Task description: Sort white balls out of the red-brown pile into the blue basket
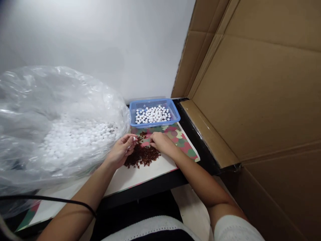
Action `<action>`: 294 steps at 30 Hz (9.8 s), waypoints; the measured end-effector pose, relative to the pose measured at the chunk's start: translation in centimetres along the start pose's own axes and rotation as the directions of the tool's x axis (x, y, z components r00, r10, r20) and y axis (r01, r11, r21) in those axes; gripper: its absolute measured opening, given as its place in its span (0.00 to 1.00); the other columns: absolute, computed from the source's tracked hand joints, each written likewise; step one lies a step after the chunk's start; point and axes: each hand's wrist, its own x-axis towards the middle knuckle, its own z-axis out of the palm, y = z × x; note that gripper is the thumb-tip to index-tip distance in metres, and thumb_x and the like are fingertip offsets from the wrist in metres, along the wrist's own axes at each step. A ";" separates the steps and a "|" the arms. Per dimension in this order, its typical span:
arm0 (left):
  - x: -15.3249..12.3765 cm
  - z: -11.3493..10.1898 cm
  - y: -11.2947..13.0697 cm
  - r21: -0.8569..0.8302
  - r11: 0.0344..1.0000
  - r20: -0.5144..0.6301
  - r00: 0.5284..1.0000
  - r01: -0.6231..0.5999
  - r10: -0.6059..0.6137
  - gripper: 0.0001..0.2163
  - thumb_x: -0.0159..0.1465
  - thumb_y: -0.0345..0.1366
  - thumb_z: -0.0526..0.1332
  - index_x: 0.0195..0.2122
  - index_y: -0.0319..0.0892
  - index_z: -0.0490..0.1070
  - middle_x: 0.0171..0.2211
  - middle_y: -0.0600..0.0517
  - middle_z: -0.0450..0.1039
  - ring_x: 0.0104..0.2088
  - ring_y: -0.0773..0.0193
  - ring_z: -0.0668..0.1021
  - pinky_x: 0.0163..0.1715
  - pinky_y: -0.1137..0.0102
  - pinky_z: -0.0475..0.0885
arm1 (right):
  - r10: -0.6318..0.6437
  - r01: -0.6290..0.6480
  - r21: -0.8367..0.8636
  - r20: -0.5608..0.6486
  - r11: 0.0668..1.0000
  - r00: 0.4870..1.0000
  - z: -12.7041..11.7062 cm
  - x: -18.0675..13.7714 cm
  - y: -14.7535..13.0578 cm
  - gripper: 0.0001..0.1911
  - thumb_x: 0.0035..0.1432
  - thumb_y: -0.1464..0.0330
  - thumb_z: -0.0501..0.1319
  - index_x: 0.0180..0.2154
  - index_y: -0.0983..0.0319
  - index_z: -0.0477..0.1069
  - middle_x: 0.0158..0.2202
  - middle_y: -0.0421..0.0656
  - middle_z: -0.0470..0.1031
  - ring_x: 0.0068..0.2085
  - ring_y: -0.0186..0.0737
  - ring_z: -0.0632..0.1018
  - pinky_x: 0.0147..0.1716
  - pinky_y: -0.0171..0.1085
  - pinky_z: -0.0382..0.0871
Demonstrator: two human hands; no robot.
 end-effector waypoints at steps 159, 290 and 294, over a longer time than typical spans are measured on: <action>0.5 -0.2 -1.0 0.062 0.991 -0.055 0.991 -0.116 0.120 0.11 0.52 0.39 0.70 0.31 0.38 0.73 0.17 0.59 0.58 0.18 0.76 0.56 0.17 0.75 0.46 | 0.137 0.006 0.911 -0.068 0.411 0.988 0.4 0.6 -3.1 0.14 0.46 0.61 0.70 0.30 0.65 0.75 0.28 0.40 0.75 0.31 0.34 0.74 0.35 0.35 0.68; 0.8 -1.0 -1.3 0.163 0.983 -0.006 0.996 -0.090 0.092 0.14 0.53 0.40 0.70 0.38 0.41 0.75 0.29 0.53 0.73 0.28 0.70 0.70 0.30 0.74 0.64 | 0.069 0.087 0.604 -0.230 0.792 0.971 -0.5 0.4 -1.9 0.03 0.54 0.69 0.64 0.30 0.63 0.73 0.30 0.40 0.77 0.30 0.34 0.75 0.31 0.32 0.67; 0.7 -0.7 -1.1 0.112 0.991 -0.006 0.997 -0.070 0.071 0.14 0.52 0.39 0.70 0.38 0.41 0.76 0.30 0.53 0.75 0.29 0.70 0.71 0.30 0.74 0.63 | 0.149 0.124 0.764 -0.277 0.633 0.949 0.0 0.6 -2.7 0.08 0.52 0.65 0.67 0.31 0.62 0.74 0.30 0.41 0.78 0.32 0.37 0.78 0.35 0.36 0.71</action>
